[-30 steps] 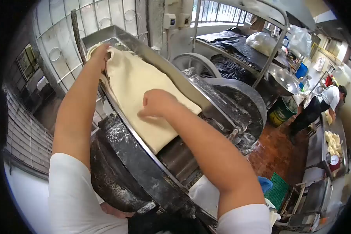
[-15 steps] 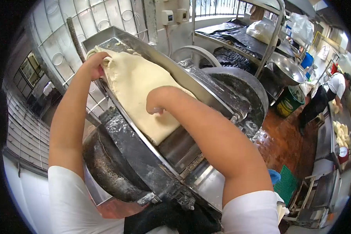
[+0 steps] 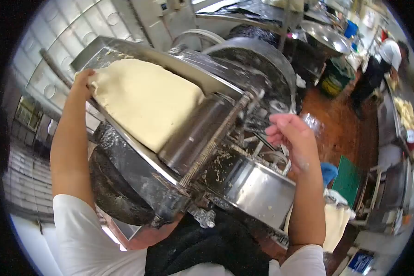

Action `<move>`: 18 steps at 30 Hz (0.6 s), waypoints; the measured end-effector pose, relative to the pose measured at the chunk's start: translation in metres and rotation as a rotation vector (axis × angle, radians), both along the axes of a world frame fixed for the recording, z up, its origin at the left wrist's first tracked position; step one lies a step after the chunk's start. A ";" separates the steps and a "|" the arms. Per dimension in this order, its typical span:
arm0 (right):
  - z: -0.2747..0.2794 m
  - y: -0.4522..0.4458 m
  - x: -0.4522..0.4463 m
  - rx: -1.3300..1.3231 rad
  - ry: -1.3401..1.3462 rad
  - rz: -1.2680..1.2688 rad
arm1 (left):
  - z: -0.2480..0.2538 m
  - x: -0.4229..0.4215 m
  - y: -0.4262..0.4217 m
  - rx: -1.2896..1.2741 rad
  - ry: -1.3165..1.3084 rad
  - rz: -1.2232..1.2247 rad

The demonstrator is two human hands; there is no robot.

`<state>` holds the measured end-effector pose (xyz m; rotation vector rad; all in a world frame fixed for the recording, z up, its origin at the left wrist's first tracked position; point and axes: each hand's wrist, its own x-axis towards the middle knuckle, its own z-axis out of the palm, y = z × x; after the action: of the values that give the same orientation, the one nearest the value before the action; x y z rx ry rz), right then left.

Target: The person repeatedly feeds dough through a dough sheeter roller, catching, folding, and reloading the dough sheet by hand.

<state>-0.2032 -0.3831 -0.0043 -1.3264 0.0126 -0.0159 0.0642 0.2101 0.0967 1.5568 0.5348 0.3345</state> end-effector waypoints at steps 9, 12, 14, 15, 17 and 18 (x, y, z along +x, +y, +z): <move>-0.139 -0.029 -0.106 0.173 0.486 -0.139 | 0.009 -0.024 -0.038 0.008 0.147 -0.159; -0.162 -0.021 -0.111 0.217 0.545 -0.105 | 0.015 -0.034 -0.047 -0.088 0.139 -0.190; -0.166 -0.010 -0.106 0.226 0.572 -0.069 | 0.013 -0.038 -0.048 -0.079 0.208 -0.301; -0.168 -0.004 -0.101 0.221 0.588 -0.040 | 0.014 -0.042 -0.044 -0.072 0.235 -0.345; -0.171 0.010 -0.088 0.206 0.616 0.030 | 0.018 -0.052 -0.060 0.043 0.202 -0.132; -0.175 0.018 -0.080 0.230 0.620 0.070 | 0.015 -0.052 -0.057 0.045 0.185 -0.170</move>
<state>-0.2834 -0.3650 -0.1797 -1.0580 0.4802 0.4438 0.0125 0.1534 0.1120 1.6740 0.5357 0.0732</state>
